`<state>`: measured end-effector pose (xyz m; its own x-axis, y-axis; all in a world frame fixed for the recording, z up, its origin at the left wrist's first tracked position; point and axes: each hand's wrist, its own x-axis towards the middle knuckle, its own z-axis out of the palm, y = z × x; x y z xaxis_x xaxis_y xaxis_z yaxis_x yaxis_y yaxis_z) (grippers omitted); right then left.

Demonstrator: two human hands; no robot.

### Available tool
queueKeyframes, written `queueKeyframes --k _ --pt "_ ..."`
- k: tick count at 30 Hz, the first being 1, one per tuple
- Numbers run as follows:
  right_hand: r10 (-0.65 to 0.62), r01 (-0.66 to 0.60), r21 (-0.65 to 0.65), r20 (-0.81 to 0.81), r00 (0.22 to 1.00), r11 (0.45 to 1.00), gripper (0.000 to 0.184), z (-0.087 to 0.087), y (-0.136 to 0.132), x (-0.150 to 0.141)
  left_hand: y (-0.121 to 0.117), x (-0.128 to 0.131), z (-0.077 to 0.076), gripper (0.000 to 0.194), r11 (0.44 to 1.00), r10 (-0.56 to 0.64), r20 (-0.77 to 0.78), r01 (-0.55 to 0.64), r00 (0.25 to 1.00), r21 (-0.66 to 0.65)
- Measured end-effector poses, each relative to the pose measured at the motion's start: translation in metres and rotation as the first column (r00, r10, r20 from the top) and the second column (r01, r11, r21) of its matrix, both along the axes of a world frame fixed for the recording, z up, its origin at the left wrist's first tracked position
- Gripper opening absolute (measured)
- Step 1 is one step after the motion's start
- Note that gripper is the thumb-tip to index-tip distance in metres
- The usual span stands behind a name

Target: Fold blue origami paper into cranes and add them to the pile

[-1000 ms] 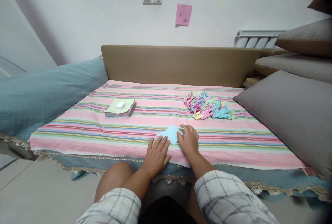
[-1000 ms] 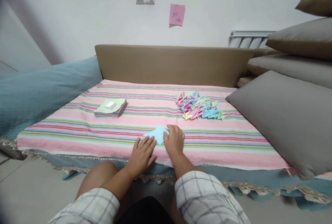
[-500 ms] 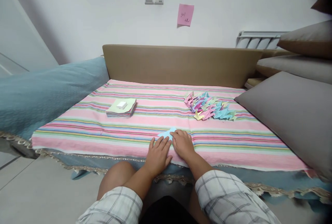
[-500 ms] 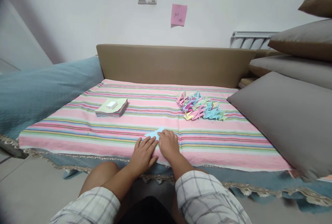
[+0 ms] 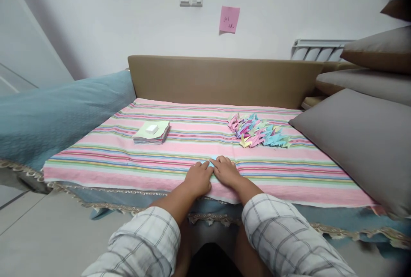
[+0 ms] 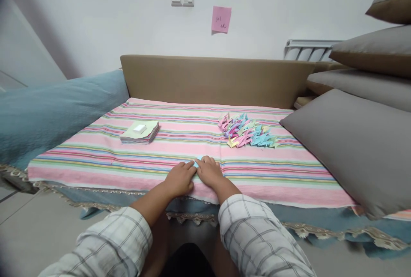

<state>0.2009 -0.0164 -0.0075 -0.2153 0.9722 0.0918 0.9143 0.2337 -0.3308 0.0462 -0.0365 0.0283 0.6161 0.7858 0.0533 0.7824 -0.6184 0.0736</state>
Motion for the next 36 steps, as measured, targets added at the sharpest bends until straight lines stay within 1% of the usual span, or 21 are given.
queueKeyframes --k 2,4,6,8,10,12,15,17,19,21,22,26,28,30,32,34,36 --pt "0.036 -0.038 -0.015 -0.108 0.993 0.999 0.044 0.0 0.006 0.008 0.005 0.003 0.004 0.033 0.999 0.025 0.001 -0.024 1.0 -0.042" --pt "0.055 -0.076 -0.055 -0.317 0.947 0.996 0.04 0.001 0.015 0.019 0.009 0.006 0.007 0.026 0.996 0.056 0.008 -0.056 0.998 -0.065" --pt "0.04 -0.077 -0.084 -0.375 0.926 0.994 0.034 0.003 0.024 0.028 0.014 0.007 0.008 0.018 0.993 0.094 0.023 -0.092 0.995 -0.073" --pt "0.006 -0.06 -0.116 -0.419 0.908 0.991 0.03 0.003 0.031 0.035 0.017 0.006 0.007 0.016 0.989 0.131 0.052 -0.127 0.99 -0.071" --pt "-0.037 -0.029 -0.134 -0.462 0.886 0.991 0.029 0.002 0.034 0.039 0.019 0.003 0.004 0.015 0.988 0.15 0.095 -0.146 0.984 -0.053" --pt "-0.079 0.019 -0.124 -0.497 0.864 0.992 0.028 -0.001 0.033 0.042 0.019 -0.001 -0.002 0.013 0.989 0.149 0.14 -0.146 0.979 -0.031" --pt "-0.15 0.107 -0.112 -0.519 0.842 0.988 0.029 -0.004 0.029 0.047 0.022 -0.006 -0.015 0.012 0.993 0.112 0.202 -0.115 0.973 0.001" --pt "-0.188 0.148 -0.117 -0.516 0.836 0.982 0.03 -0.003 0.027 0.051 0.027 -0.008 -0.023 0.009 0.997 0.026 0.279 -0.045 0.96 0.062" --pt "-0.187 0.146 -0.12 -0.509 0.84 0.982 0.031 0.0 0.025 0.053 0.034 -0.007 -0.03 0.009 0.991 -0.043 0.324 0.0 0.945 0.13" --pt "-0.134 0.084 -0.12 -0.506 0.852 0.989 0.033 0.004 0.024 0.054 0.041 -0.005 -0.033 0.011 0.985 -0.083 0.333 0.026 0.939 0.171" --pt "-0.095 0.046 -0.11 -0.499 0.861 0.993 0.034 0.006 0.024 0.054 0.045 -0.004 -0.033 0.011 0.983 -0.094 0.33 0.036 0.939 0.178" --pt "-0.096 0.062 -0.082 -0.535 0.839 0.995 0.033 0.011 0.022 0.053 0.054 -0.002 -0.025 0.011 0.99 -0.1 0.284 0.067 0.954 0.121" --pt "-0.119 0.072 -0.104 -0.568 0.814 0.992 0.031 0.011 0.021 0.053 0.059 -0.003 -0.019 0.013 0.994 -0.101 0.266 0.084 0.959 0.076" --pt "-0.118 0.046 -0.136 -0.588 0.8 0.99 0.029 0.012 0.021 0.053 0.064 -0.005 -0.015 0.018 0.991 -0.131 0.258 0.124 0.957 0.044" --pt "-0.048 -0.033 -0.125 -0.595 0.802 0.992 0.029 0.012 0.021 0.055 0.068 -0.007 -0.013 0.022 0.986 -0.167 0.26 0.165 0.951 0.029" --pt "0.04 -0.107 -0.078 -0.591 0.806 0.991 0.026 0.013 0.022 0.056 0.07 -0.008 -0.013 0.024 0.983 -0.181 0.265 0.181 0.947 0.026" --pt "0.086 -0.136 -0.044 -0.575 0.813 0.99 0.022 0.013 0.023 0.057 0.071 -0.008 -0.014 0.026 0.983 -0.181 0.272 0.181 0.945 0.025"
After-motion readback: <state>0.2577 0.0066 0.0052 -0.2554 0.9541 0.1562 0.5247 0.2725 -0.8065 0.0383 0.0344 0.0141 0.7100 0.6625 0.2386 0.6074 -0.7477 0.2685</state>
